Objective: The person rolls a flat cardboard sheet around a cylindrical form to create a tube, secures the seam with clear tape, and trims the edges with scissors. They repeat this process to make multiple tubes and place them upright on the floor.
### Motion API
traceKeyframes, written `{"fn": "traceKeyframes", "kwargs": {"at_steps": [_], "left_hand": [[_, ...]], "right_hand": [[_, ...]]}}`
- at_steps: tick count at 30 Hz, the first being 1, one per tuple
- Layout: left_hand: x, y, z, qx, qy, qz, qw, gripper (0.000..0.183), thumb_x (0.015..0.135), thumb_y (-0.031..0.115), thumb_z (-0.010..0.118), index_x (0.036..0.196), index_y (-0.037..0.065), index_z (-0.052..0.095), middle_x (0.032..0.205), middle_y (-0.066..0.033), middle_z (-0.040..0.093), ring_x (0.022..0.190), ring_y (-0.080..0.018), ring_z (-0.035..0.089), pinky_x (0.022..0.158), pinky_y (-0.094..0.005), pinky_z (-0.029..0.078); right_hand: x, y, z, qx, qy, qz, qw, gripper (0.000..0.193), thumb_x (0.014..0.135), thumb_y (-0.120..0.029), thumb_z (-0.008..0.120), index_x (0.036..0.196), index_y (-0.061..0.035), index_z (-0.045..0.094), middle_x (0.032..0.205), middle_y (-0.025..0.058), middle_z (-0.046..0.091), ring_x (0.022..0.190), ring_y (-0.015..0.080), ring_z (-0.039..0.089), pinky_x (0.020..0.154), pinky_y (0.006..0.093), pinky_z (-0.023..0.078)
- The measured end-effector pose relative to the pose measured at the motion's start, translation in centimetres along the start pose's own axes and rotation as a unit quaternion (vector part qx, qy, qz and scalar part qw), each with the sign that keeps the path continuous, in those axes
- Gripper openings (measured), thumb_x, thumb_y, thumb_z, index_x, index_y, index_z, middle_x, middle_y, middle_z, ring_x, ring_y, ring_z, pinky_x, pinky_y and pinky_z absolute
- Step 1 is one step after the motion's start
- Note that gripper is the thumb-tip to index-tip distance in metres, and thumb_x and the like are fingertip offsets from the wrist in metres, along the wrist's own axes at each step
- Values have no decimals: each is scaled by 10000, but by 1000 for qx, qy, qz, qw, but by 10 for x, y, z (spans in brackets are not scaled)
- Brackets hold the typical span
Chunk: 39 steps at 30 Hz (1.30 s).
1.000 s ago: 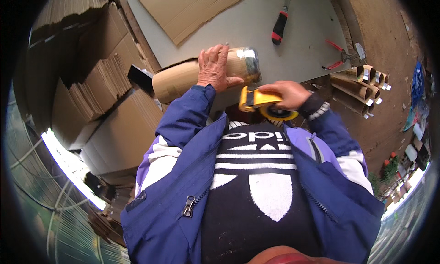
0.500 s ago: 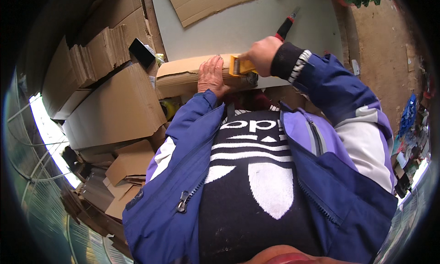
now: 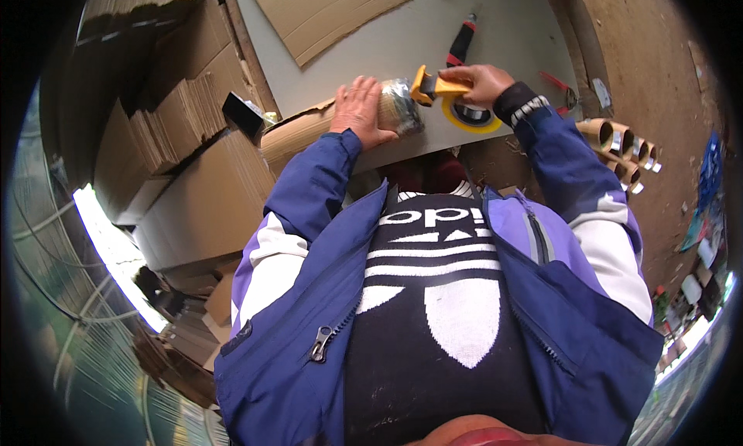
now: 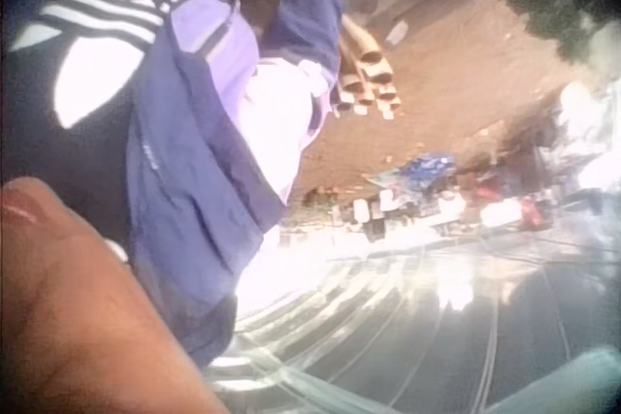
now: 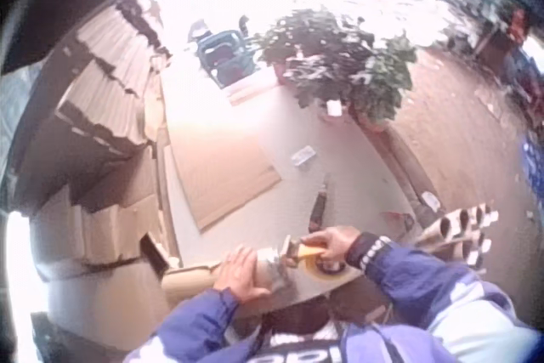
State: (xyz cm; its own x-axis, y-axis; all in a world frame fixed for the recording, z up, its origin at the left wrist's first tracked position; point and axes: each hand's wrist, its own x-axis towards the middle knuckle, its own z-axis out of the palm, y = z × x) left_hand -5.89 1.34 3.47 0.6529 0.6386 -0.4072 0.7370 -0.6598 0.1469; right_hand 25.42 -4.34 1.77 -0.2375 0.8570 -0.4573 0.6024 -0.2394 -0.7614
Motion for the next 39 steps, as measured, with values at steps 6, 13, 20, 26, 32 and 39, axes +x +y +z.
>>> {"fn": "traceKeyframes", "kwargs": {"at_steps": [6,13,20,26,32,39], "left_hand": [[46,27,-13,-34,40,7,999,1139,546,560,876,1481,106,412,1492,-134,441,1415,-311,374,1163,-461,279],[56,19,-10,-49,37,-9,998,1092,513,554,883,1435,134,476,1451,-129,497,1364,-304,454,1138,-440,357],[67,3,-5,-91,14,-19,996,1108,500,577,890,1427,123,488,1426,-124,528,1333,-300,489,1110,-427,397],[101,-35,-4,-192,-21,-2,981,1051,544,583,886,1396,74,540,1367,-155,597,1260,-318,571,1070,-382,459],[112,-47,-29,-146,132,13,980,903,783,533,769,1480,62,441,1479,-150,501,1371,-278,475,1152,-399,351],[30,-63,33,17,186,61,980,853,907,591,579,1539,76,326,1605,-131,281,1491,-364,205,1191,-545,174]], "right_hand": [[16,46,50,376,49,12,925,674,785,-20,759,1418,-7,528,1345,90,616,1177,176,601,1021,286,472],[-126,57,103,452,-40,89,887,715,795,-18,727,1465,-29,478,1409,105,571,1272,198,550,1068,305,436],[-151,28,120,278,-101,108,949,691,733,-119,788,1385,-49,571,1324,145,645,1211,254,617,1063,346,451],[35,-74,158,215,-198,-42,955,550,690,-271,780,1206,-93,708,1085,148,740,1019,267,704,891,385,551],[13,-116,136,91,-148,-32,984,612,700,-297,740,1288,-143,666,1139,138,726,1066,313,685,942,384,527],[-80,-46,96,108,-102,122,981,684,722,-198,773,1369,-75,589,1197,141,702,1042,240,688,944,312,523]]}}
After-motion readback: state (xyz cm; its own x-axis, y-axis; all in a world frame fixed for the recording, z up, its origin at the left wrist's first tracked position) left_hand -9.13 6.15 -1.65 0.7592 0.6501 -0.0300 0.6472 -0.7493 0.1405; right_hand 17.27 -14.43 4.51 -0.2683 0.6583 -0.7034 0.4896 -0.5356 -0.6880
